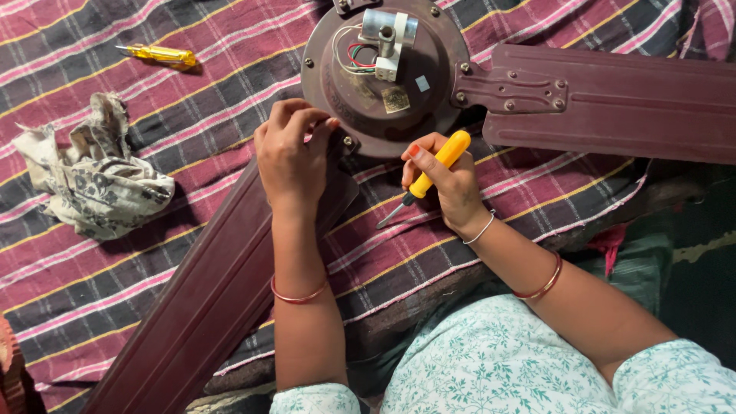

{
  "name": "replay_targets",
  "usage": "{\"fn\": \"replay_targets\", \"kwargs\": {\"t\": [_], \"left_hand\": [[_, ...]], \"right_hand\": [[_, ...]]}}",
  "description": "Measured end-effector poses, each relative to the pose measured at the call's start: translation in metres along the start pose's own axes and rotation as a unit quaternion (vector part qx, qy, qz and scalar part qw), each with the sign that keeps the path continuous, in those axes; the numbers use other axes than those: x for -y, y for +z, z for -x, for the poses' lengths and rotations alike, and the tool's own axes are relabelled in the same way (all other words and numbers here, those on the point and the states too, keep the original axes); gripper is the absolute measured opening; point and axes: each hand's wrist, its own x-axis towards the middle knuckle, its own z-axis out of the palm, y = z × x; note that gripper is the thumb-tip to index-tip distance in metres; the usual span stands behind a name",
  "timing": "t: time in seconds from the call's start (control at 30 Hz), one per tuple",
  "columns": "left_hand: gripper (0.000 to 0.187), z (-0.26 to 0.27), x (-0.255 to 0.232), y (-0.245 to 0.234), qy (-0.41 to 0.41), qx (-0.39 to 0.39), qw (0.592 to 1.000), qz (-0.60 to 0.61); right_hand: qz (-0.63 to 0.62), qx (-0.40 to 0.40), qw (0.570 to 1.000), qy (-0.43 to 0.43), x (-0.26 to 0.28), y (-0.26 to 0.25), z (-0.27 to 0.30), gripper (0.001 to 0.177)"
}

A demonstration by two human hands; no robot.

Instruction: The person uses a yellow-handled screwdriver to loosen and remove screws from the blade brackets of a ceiling fan. They remove several screws and place them on the striped cloth surface, then continue unscrewing additional fasteners on the fan hub.

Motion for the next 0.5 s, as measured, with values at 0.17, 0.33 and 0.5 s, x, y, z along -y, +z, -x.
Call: {"fn": "replay_targets", "kwargs": {"t": [0.17, 0.33, 0.5], "left_hand": [[0.024, -0.003, -0.005, -0.001, -0.030, 0.000, 0.999, 0.034], [0.014, -0.005, 0.004, -0.014, -0.050, 0.059, 0.985, 0.153], [0.011, -0.002, 0.008, -0.006, -0.029, 0.028, 0.994, 0.097]], "right_hand": [[0.002, 0.002, 1.000, 0.007, 0.001, 0.000, 0.000, 0.024], [-0.003, 0.005, 1.000, 0.005, 0.001, 0.000, 0.000, 0.023], [0.000, 0.005, 1.000, 0.006, 0.001, 0.000, 0.000, 0.023]]}}
